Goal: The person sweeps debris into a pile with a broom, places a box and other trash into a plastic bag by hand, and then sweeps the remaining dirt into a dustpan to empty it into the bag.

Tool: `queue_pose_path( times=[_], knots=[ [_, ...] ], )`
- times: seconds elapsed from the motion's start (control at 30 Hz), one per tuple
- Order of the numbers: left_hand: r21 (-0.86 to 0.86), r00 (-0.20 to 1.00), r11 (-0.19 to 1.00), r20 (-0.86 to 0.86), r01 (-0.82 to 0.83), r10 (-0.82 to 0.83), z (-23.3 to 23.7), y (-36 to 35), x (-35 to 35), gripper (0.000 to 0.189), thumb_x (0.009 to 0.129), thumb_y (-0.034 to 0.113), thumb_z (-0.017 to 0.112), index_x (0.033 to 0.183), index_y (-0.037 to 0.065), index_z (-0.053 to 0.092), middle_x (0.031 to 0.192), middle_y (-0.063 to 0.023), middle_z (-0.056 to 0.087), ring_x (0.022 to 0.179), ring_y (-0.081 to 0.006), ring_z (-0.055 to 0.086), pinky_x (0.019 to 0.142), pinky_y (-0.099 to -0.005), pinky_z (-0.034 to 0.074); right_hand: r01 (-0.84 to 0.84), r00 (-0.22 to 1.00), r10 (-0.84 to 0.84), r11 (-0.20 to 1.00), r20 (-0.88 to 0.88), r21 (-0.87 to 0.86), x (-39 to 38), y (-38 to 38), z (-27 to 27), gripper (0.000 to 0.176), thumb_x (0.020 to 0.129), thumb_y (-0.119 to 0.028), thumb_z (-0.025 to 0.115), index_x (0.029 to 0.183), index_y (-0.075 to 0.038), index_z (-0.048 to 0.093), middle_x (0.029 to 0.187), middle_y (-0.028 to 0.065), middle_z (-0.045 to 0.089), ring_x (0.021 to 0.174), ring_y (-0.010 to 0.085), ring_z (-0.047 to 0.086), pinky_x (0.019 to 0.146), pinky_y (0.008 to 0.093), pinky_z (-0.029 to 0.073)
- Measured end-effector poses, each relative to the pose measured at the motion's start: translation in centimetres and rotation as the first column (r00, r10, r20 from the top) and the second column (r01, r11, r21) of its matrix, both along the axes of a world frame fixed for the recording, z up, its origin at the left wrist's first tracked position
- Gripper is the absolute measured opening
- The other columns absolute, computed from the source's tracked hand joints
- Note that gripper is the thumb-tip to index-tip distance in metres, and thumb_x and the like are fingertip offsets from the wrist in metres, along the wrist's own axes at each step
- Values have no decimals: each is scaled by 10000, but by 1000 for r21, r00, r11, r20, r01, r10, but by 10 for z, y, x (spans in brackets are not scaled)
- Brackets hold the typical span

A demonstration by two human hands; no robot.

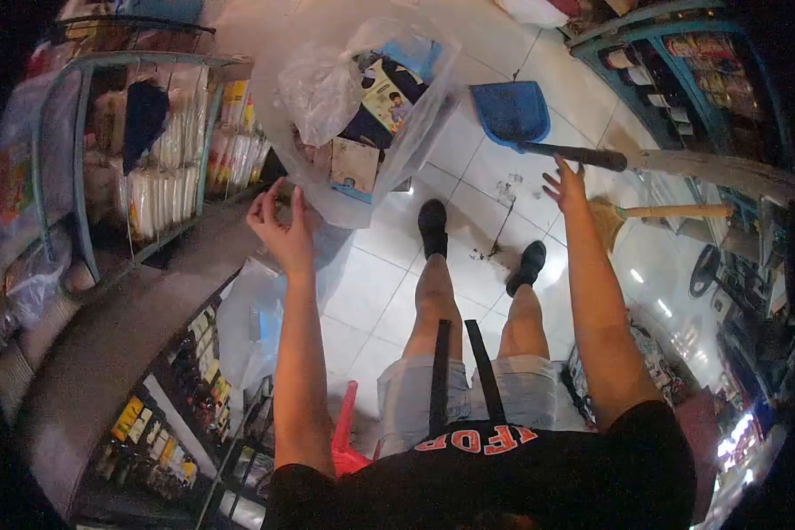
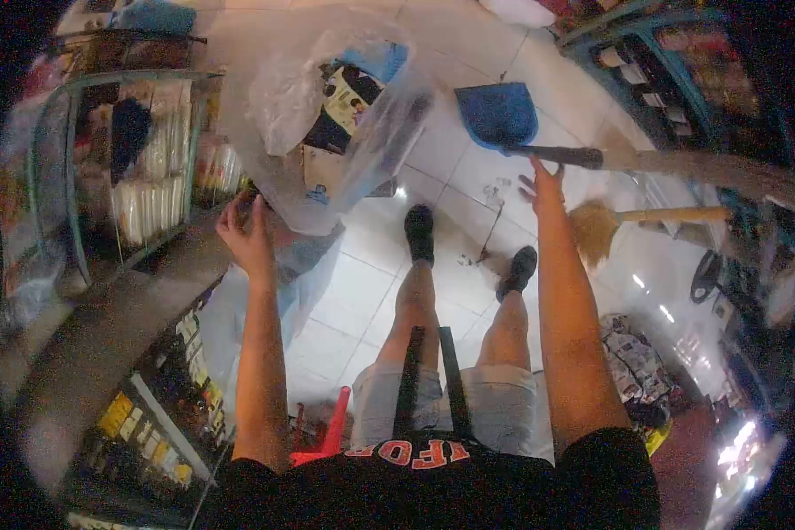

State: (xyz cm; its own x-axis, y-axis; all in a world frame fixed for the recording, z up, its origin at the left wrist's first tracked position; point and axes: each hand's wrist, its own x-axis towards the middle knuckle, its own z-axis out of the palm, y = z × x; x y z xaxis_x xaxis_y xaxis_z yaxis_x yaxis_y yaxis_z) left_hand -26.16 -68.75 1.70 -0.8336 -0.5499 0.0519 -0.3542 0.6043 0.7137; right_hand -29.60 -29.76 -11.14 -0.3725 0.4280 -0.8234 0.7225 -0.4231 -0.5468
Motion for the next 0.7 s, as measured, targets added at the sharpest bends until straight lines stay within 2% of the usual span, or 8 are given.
queue_pose_path(
  times=[0.1, 0.2, 0.33, 0.4, 0.47, 0.53, 0.67, 0.7],
  knots=[
    [-1, 1000, 1000, 22, -18, 18, 3, 2, -9, 287, 670, 214, 585, 922, 93, 519, 968, -105, 299, 914, -206, 331, 764, -285, 316, 180, 981, -129, 875, 142, -450, -5, -15, 26, 501, 664, -285, 548, 1073, -102, 323, 1047, 117, 412, 844, 298, 467, 718, 431, 357],
    [-25, 999, 999, 19, -41, 41, 2, 5, -13, 301, 666, 217, 586, 938, 110, 513, 998, -114, 289, 935, -214, 321, 782, -296, 306, -382, 923, 288, 774, -257, -505, -29, -70, 97, 316, 741, -265, 449, 988, -69, 456, 957, 74, 471, 821, 203, 475, 707, 291, 371],
    [-61, 997, 997, 50, -56, 59, -17, 0, -6, 314, 664, 217, 586, 949, 114, 507, 1023, -113, 271, 908, -217, 351, 764, -299, 329, -620, 701, 336, 723, -628, -305, -86, -138, 131, 318, 725, -218, 461, 965, -9, 464, 876, 103, 504, 729, 175, 493, 638, 275, 397],
    [-93, 984, 995, 175, -22, 38, -14, 4, -5, 302, 651, 143, 574, 944, 113, 512, 997, -109, 315, 827, -195, 410, 703, -275, 375, -580, 728, 365, 780, -580, -236, -117, -167, 113, 312, 708, -201, 454, 935, 11, 478, 840, 116, 503, 726, 171, 484, 597, 292, 393],
    [82, 985, 996, 168, -46, 32, -23, -2, 0, 309, 637, 93, 547, 944, 110, 513, 958, -99, 356, 760, -177, 433, 654, -254, 389, -793, 541, 824, 566, -167, 227, -164, -199, 89, 355, 662, -225, 474, 910, 29, 486, 817, 119, 498, 718, 189, 470, 607, 320, 379],
    [262, 986, 962, 161, -72, 30, -29, -2, 4, 326, 624, 42, 521, 943, 107, 514, 920, -88, 396, 693, -158, 456, 605, -233, 404, -802, 503, 863, 450, 38, 392, -190, -204, 45, 369, 615, -263, 498, 859, 14, 506, 744, 113, 489, 630, 200, 435, 582, 339, 359],
    [219, 995, 975, 84, 27, -47, -32, -3, 1, 368, 601, -23, 452, 948, 83, 512, 847, -76, 461, 594, -127, 457, 528, -218, 403, -919, 340, 940, 327, 25, 223, -210, -191, 5, 424, 612, -321, 519, 926, -39, 486, 848, 111, 464, 694, 216, 412, 628, 365, 348],
    [278, 994, 956, 22, 93, -103, -34, -2, 1, 368, 604, -30, 444, 951, 74, 511, 845, -76, 466, 578, -121, 454, 508, -219, 401, -857, 487, 872, 487, -41, 171, -205, -188, 7, 458, 613, -359, 523, 958, -64, 461, 912, 98, 431, 766, 220, 395, 648, 374, 335]
  ],
)
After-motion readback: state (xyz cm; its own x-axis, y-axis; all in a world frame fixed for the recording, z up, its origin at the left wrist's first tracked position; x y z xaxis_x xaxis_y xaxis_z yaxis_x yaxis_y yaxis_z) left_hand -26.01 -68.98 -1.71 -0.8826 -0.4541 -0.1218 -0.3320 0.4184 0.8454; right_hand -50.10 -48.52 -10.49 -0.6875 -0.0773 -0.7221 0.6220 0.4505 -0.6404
